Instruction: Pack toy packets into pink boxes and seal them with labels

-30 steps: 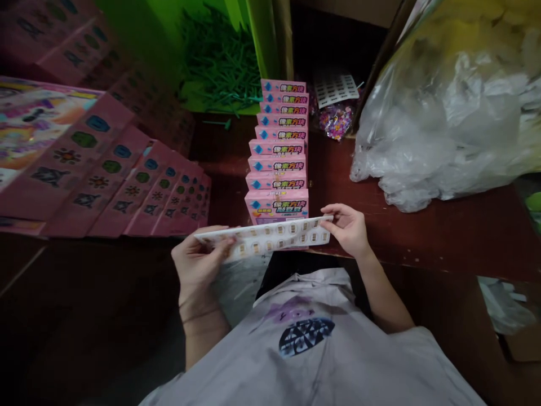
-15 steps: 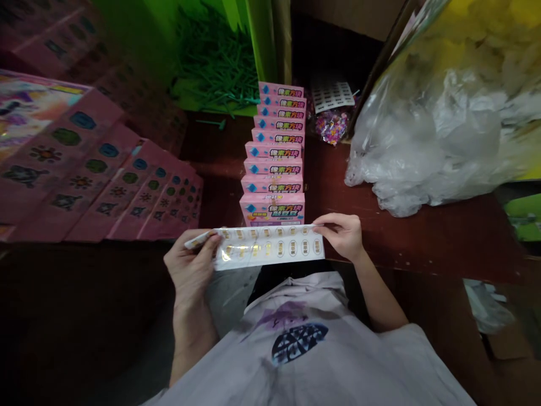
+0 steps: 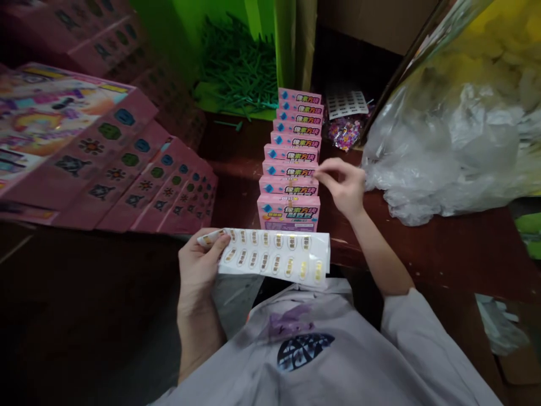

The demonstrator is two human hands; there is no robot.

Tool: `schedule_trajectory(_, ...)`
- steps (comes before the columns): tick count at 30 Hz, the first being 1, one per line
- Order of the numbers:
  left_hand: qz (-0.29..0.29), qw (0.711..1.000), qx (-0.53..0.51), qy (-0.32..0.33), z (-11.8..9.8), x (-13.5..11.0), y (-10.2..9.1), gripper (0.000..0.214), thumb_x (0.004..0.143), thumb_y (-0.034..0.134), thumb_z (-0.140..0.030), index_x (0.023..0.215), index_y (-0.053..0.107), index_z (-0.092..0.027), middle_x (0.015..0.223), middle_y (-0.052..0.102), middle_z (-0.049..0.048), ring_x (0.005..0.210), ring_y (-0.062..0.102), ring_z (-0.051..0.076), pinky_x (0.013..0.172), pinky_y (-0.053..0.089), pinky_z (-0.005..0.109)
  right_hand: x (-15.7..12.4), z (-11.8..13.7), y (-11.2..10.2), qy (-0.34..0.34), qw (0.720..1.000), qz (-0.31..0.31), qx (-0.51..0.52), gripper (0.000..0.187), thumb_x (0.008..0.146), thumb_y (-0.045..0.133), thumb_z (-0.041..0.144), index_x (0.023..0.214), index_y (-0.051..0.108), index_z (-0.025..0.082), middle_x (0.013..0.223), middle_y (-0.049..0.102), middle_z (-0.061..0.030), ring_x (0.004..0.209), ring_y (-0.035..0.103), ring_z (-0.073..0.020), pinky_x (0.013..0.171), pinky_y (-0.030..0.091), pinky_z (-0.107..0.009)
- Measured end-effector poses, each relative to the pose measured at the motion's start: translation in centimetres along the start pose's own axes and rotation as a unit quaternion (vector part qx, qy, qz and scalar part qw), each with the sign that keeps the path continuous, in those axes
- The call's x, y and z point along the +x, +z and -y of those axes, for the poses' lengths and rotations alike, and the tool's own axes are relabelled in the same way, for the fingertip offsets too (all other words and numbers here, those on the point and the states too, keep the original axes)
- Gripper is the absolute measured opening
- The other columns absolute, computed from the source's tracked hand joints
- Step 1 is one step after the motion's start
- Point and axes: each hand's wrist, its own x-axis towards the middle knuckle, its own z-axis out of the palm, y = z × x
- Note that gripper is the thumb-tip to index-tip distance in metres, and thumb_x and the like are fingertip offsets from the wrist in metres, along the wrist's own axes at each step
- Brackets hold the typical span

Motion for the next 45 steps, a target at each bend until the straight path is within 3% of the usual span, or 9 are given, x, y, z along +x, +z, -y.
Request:
schedule_trajectory(5, 0.012, 1.000, -0.026, -0.011, 0.6, -0.5, -0.5, 0.033, 0.060, 0.083, -0.040, 0.074, 0.066, -0.015, 0.060, 0.062, -0.0022, 0.051, 0.054, 0.008, 0.047, 0.045, 0.016, 5.1, -2.9, 2.6, 0.039, 0.987, 0.128, -0.091, 0.010, 0.068, 0.077, 0.018, 0.077, 0.072, 0.018, 0.079, 0.072, -0.0023, 0.075, 0.067, -0.0173, 0.075, 0.055, -0.034)
schedule_trajectory(11, -0.004, 0.999, -0.031, -0.020, 0.4, -0.3, -0.6, 0.033, 0.058, 0.083, -0.039, 0.073, 0.066, -0.015, 0.060, 0.063, -0.0014, 0.051, 0.056, 0.009, 0.046, 0.046, 0.017, 5.5, -4.2, 3.4, 0.005, 0.965, 0.167, -0.202, 0.019, 0.069, 0.077, 0.023, 0.087, 0.075, 0.018, 0.089, 0.075, -0.0050, 0.087, 0.069, -0.0235, 0.085, 0.055, -0.041)
schedule_trajectory(15, -0.024, 0.999, -0.014, 0.019, -0.1, -0.2, -0.3, 0.027, 0.060, 0.080, -0.035, 0.071, 0.066, -0.015, 0.058, 0.062, -0.0018, 0.050, 0.055, 0.009, 0.047, 0.045, 0.017, 4.8, -1.3, 2.6, -0.046, 0.957, 0.145, -0.246, 0.052, 0.069, 0.078, 0.023, 0.120, 0.068, 0.026, 0.112, 0.072, -0.0028, 0.097, 0.068, -0.0253, 0.100, 0.049, -0.048)
schedule_trajectory(17, -0.041, 0.998, -0.003, 0.045, -0.3, -0.3, -0.3, 0.024, 0.061, 0.079, -0.034, 0.070, 0.066, -0.015, 0.058, 0.062, -0.0020, 0.051, 0.054, 0.008, 0.048, 0.044, 0.016, 3.6, 1.5, 1.8, -0.052, 0.964, 0.134, -0.222, 0.045, 0.076, 0.074, 0.025, 0.120, 0.068, 0.026, 0.110, 0.073, -0.0031, 0.095, 0.069, -0.0239, 0.099, 0.051, -0.047)
schedule_trajectory(23, -0.087, 0.991, 0.014, 0.102, -0.7, -1.4, -0.4, 0.021, 0.064, 0.077, -0.032, 0.073, 0.067, -0.015, 0.061, 0.062, -0.0014, 0.055, 0.054, 0.008, 0.051, 0.043, 0.016, -1.2, 7.1, -1.4, -0.009, 0.913, 0.393, -0.105, 0.017, 0.081, 0.071, 0.026, 0.095, 0.078, 0.021, 0.092, 0.076, -0.0025, 0.081, 0.071, -0.0174, 0.075, 0.058, -0.028)
schedule_trajectory(30, -0.096, 0.986, 0.025, 0.135, -0.8, -3.2, 0.2, 0.022, 0.066, 0.076, -0.032, 0.074, 0.067, -0.014, 0.063, 0.062, -0.0008, 0.056, 0.054, 0.008, 0.053, 0.043, 0.017, -3.2, 5.9, -2.4, 0.022, 0.955, 0.285, -0.082, 0.004, 0.076, 0.074, 0.022, 0.077, 0.078, 0.020, 0.077, 0.075, -0.0023, 0.066, 0.069, -0.0157, 0.063, 0.056, -0.026)
schedule_trajectory(37, -0.089, 0.990, 0.011, 0.111, -1.1, -2.3, 0.4, 0.027, 0.065, 0.077, -0.036, 0.076, 0.066, -0.014, 0.065, 0.063, -0.0001, 0.059, 0.056, 0.010, 0.054, 0.045, 0.018, -2.7, 4.5, -1.1, -0.188, 0.963, 0.174, -0.087, 0.015, 0.071, 0.077, 0.022, 0.065, 0.075, 0.036, 0.082, 0.075, 0.0029, 0.082, 0.065, -0.0217, 0.088, 0.052, -0.048)
schedule_trajectory(42, -0.098, 0.992, -0.011, 0.076, -0.4, -1.3, -0.4, 0.031, 0.061, 0.080, -0.039, 0.075, 0.065, -0.015, 0.065, 0.063, -0.0007, 0.057, 0.055, 0.009, 0.053, 0.045, 0.018, 1.1, 2.6, 0.7, -0.057, 0.986, 0.159, -0.008, 0.008, 0.076, 0.073, 0.029, 0.069, 0.072, 0.027, 0.073, 0.070, -0.0002, 0.076, 0.064, -0.0188, 0.079, 0.055, -0.041)
schedule_trajectory(45, -0.085, 0.995, -0.031, 0.042, -0.2, -1.0, -0.7, 0.033, 0.058, 0.082, -0.039, 0.074, 0.065, -0.015, 0.063, 0.061, -0.0016, 0.055, 0.053, 0.008, 0.051, 0.044, 0.017, 5.6, 0.1, 1.7, 0.003, 0.990, 0.120, -0.074, 0.006, 0.074, 0.074, 0.027, 0.075, 0.071, 0.022, 0.078, 0.070, -0.0018, 0.078, 0.065, -0.0181, 0.078, 0.055, -0.036)
